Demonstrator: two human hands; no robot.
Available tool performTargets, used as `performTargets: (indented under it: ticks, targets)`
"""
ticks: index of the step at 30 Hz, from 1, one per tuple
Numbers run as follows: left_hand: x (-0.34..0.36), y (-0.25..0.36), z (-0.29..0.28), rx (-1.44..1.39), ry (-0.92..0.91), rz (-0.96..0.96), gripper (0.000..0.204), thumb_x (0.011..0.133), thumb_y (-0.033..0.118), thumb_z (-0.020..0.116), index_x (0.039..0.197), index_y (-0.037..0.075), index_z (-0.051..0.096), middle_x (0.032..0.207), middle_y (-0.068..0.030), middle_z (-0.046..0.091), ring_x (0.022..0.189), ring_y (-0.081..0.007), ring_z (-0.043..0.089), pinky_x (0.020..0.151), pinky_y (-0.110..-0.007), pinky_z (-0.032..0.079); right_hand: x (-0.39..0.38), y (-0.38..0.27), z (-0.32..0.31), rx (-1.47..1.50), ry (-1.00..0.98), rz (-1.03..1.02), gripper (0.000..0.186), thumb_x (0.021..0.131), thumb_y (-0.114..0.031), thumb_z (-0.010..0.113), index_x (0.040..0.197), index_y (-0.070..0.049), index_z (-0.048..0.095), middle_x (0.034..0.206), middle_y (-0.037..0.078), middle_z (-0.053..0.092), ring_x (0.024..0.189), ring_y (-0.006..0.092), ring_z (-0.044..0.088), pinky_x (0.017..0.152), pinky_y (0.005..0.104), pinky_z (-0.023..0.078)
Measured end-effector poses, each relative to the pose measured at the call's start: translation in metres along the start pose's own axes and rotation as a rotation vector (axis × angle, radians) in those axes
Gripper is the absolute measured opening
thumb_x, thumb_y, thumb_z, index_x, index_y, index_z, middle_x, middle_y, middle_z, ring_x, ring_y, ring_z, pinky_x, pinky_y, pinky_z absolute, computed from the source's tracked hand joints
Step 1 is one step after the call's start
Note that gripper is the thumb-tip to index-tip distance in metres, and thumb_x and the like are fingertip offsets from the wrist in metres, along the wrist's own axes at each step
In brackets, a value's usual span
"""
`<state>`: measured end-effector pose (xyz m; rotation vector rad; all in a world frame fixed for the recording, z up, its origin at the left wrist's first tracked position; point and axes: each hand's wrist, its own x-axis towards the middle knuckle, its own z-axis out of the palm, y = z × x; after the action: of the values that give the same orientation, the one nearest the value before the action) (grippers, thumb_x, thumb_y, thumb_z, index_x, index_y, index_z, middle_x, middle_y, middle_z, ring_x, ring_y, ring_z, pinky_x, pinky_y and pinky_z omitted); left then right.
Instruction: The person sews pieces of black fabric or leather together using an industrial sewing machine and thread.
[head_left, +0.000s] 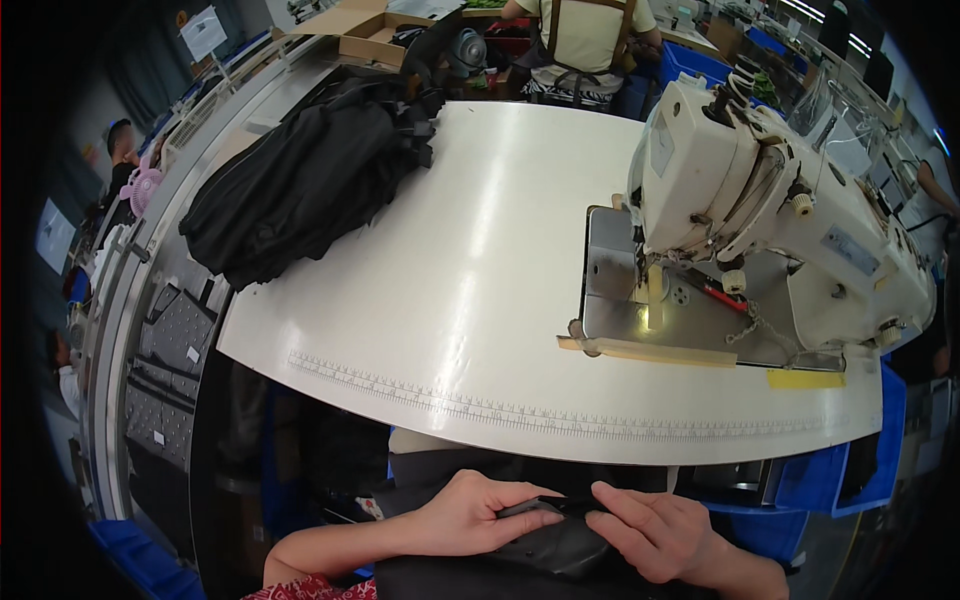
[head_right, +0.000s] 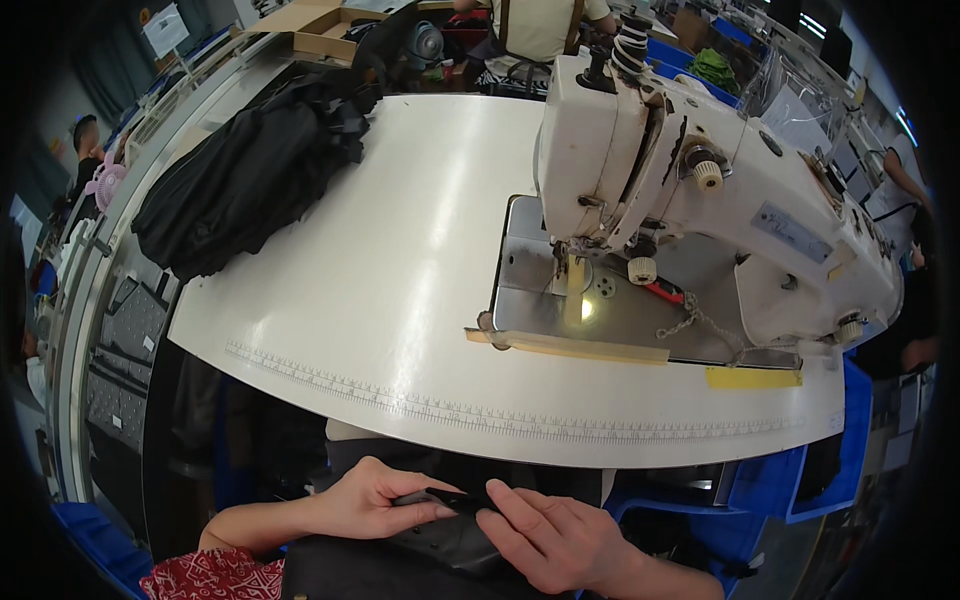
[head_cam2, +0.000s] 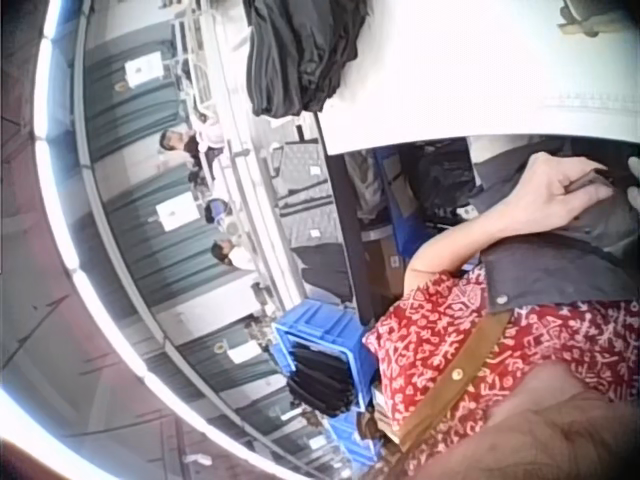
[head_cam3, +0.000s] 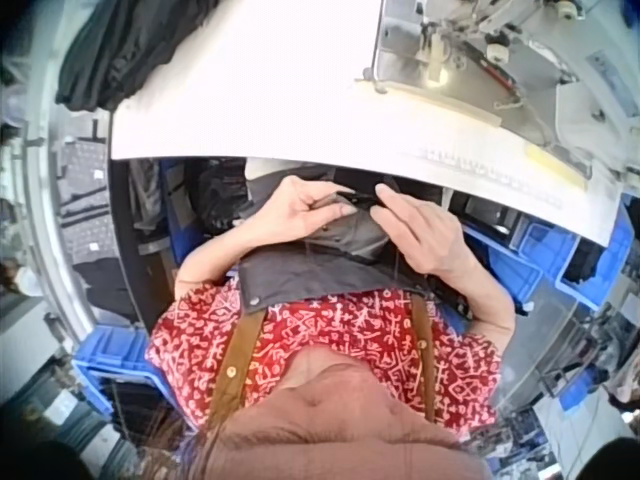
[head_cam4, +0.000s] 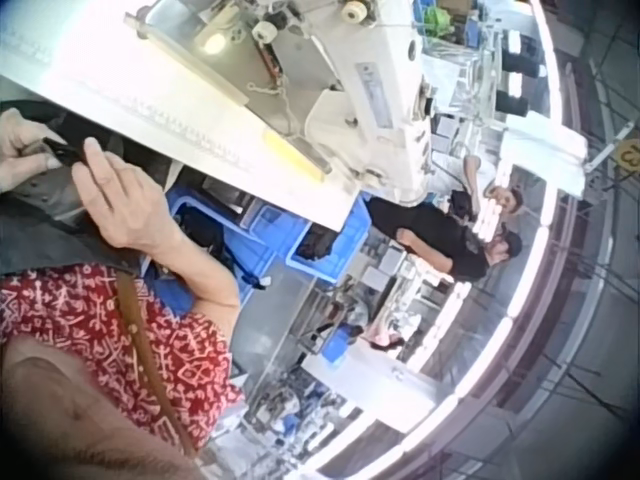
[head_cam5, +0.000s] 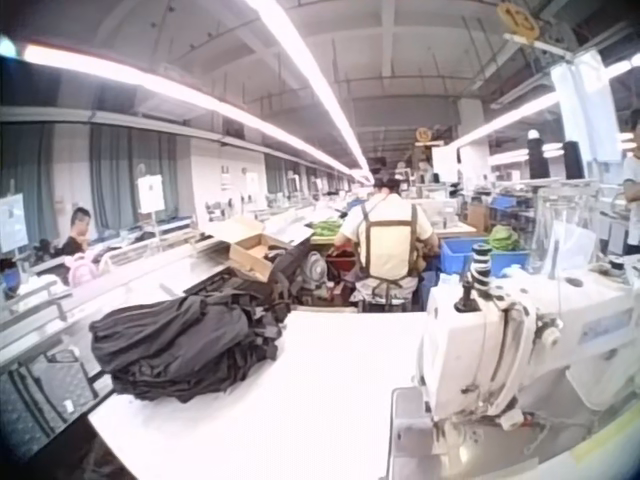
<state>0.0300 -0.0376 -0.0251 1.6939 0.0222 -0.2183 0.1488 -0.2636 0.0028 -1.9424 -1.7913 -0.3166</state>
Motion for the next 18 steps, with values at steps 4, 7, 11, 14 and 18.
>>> performTargets:
  ticks: [4,7,11,14,18]
  targets:
    - [-0.001,0.006,-0.004,-0.003,-0.024,0.001,0.029,0.093,0.017,0.069,0.121,0.010,0.069,0.086,-0.0058,0.075,0.068,0.0003,0.060,0.063,-0.018,0.049,0.001,-0.001,0.002,0.059,0.030,0.040,0.025,0.077,-0.007,0.066,0.102,-0.006,0.069,0.110,0.015,0.070,0.080,0.0179,0.071,0.061,0.0219,0.055]
    - [0.000,0.010,-0.005,-0.009,-0.039,-0.015,0.030,0.092,0.016,0.071,0.121,0.011,0.070,0.091,-0.0061,0.076,0.074,0.0000,0.063,0.068,-0.019,0.051,0.001,0.000,-0.002,0.043,0.011,-0.010,0.024,0.079,-0.008,0.066,0.102,-0.005,0.069,0.109,0.015,0.070,0.079,0.0181,0.071,0.060,0.0218,0.055]
    - [0.001,0.012,-0.005,-0.005,-0.029,-0.005,0.029,0.090,0.014,0.072,0.119,0.010,0.071,0.094,-0.0076,0.076,0.081,-0.0016,0.066,0.076,-0.019,0.053,0.004,-0.001,-0.006,0.059,-0.012,-0.022,0.023,0.080,-0.008,0.066,0.102,-0.005,0.069,0.111,0.016,0.070,0.080,0.0195,0.071,0.062,0.0232,0.057]
    - [0.000,0.011,-0.004,-0.012,0.004,0.009,0.027,0.089,0.011,0.072,0.116,0.010,0.072,0.094,-0.0091,0.076,0.082,-0.0025,0.066,0.077,-0.019,0.053,0.006,-0.003,-0.006,0.069,-0.017,-0.038,0.023,0.079,-0.008,0.067,0.102,-0.005,0.069,0.111,0.016,0.069,0.082,0.0202,0.071,0.064,0.0241,0.058]
    - [0.002,0.006,-0.001,-0.071,0.049,0.016,0.032,0.084,0.007,0.076,0.115,0.010,0.074,0.074,-0.0070,0.072,0.063,0.0006,0.057,0.059,-0.019,0.046,0.007,-0.003,-0.004,0.043,-0.015,-0.031,0.022,0.080,-0.008,0.068,0.101,-0.008,0.069,0.110,0.015,0.069,0.083,0.0202,0.071,0.065,0.0238,0.058]
